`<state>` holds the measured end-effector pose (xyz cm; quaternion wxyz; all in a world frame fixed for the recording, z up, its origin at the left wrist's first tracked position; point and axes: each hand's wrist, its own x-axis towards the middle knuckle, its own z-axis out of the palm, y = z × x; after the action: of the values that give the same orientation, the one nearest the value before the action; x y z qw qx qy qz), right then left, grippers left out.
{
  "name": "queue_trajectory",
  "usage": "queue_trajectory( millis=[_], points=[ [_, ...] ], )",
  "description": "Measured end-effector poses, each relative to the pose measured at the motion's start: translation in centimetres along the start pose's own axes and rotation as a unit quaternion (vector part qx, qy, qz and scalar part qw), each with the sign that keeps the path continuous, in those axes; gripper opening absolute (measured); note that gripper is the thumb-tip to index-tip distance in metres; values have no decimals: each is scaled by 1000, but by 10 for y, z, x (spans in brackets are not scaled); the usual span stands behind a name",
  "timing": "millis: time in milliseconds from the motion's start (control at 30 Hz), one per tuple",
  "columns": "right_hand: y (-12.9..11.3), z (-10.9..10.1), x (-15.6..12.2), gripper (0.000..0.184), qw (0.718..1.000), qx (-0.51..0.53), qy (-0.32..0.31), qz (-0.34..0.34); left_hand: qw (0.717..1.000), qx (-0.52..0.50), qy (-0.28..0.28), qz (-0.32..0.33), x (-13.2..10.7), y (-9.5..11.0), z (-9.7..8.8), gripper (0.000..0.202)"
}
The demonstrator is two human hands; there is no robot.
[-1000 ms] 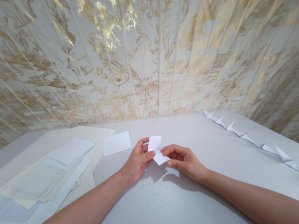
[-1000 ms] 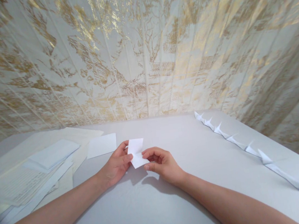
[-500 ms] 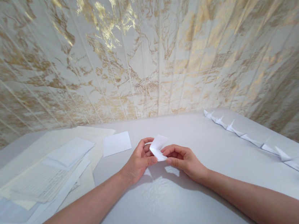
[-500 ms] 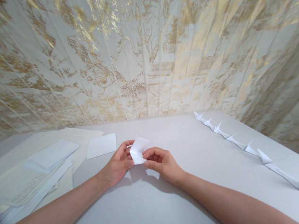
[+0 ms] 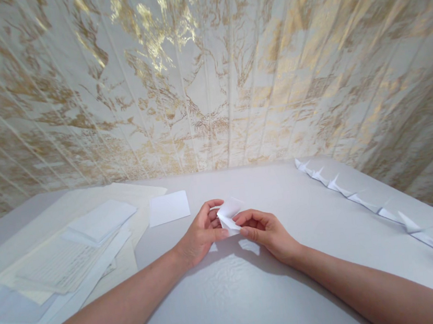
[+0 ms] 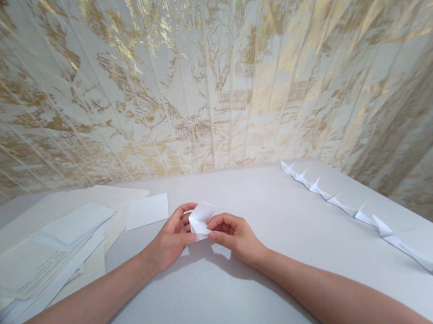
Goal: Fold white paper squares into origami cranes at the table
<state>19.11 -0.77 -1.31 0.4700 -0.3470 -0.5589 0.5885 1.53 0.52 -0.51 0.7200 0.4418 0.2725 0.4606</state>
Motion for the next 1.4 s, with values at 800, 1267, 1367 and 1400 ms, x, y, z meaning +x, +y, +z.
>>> queue_trajectory(
  millis=[800, 1267, 1367, 1400],
  points=[
    [-1, -6, -6, 40, 888, -436, 27, -145, 907, 411, 91, -9, -9, 6, 1, 41],
    [-6, -20, -1, 36, 768, -582, -40, -264, 715, 672, -75, 176, -19, 9, -3, 45],
    [-5, -17, -6, 27, 731, -601, -30, -321, 645, 745, -91, 143, -25, 9, 3, 26],
    [-6, -16, -8, 24, 723, -606, -17, -331, 623, 763, -101, 140, -27, 9, 4, 16]
  ],
)
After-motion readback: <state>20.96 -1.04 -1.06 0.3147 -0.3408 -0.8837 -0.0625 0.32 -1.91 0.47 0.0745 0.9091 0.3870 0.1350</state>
